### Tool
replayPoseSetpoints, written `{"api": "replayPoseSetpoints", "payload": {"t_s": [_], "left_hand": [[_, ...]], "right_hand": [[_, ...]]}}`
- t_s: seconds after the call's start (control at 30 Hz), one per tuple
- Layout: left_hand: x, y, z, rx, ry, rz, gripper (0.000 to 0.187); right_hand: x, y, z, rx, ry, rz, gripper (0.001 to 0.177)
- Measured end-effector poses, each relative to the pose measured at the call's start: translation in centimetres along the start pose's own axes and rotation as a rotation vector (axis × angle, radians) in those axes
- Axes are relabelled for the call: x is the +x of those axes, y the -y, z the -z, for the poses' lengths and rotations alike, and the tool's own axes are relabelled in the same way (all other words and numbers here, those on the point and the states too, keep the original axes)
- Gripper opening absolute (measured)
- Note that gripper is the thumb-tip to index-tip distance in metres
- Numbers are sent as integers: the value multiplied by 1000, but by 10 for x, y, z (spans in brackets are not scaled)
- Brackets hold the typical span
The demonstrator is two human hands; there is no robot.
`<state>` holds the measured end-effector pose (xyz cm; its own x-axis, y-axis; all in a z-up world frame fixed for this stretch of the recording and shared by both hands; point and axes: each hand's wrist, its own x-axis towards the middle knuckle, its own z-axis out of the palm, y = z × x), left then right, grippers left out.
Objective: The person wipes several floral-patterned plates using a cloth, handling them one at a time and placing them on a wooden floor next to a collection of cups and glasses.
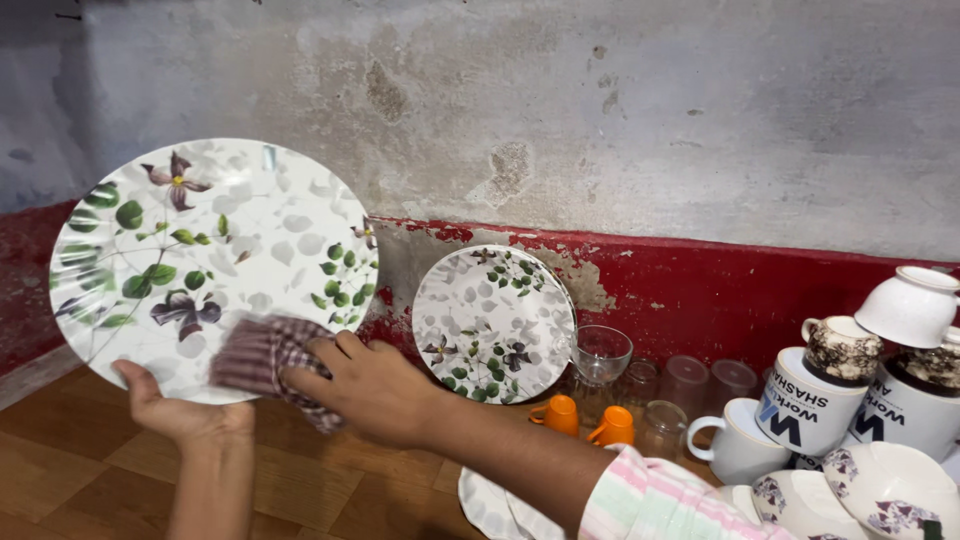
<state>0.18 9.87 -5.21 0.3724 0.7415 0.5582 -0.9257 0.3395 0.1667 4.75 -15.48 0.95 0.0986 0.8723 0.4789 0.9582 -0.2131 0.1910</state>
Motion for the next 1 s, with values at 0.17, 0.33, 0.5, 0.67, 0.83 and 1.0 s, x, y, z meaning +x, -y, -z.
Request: {"api": "replayPoseSetpoints", "payload": {"t_s": [0.17, 0.33, 0.5, 0.67, 0.83, 1.0], "left_hand": [[-6, -22, 10, 71, 77, 44, 67], [-19, -23, -9, 211, 15, 67, 68], [-22, -2, -23, 255, 7, 104, 69], [-25, 13, -28, 300, 52, 151, 66], [-31, 9, -27, 300, 4, 196, 61], [-32, 4, -23, 346, 13, 237, 61]], "right_hand": [[-5, -70, 7, -151, -224, 212, 56], [-1, -82, 52, -177, -325, -94, 50], [22, -42, 78, 358, -43, -272, 57], [51, -42, 69, 527, -859, -124, 56], [37, -66, -7, 319, 131, -60, 46], [29, -69, -4, 389, 641, -2, 43]]}}
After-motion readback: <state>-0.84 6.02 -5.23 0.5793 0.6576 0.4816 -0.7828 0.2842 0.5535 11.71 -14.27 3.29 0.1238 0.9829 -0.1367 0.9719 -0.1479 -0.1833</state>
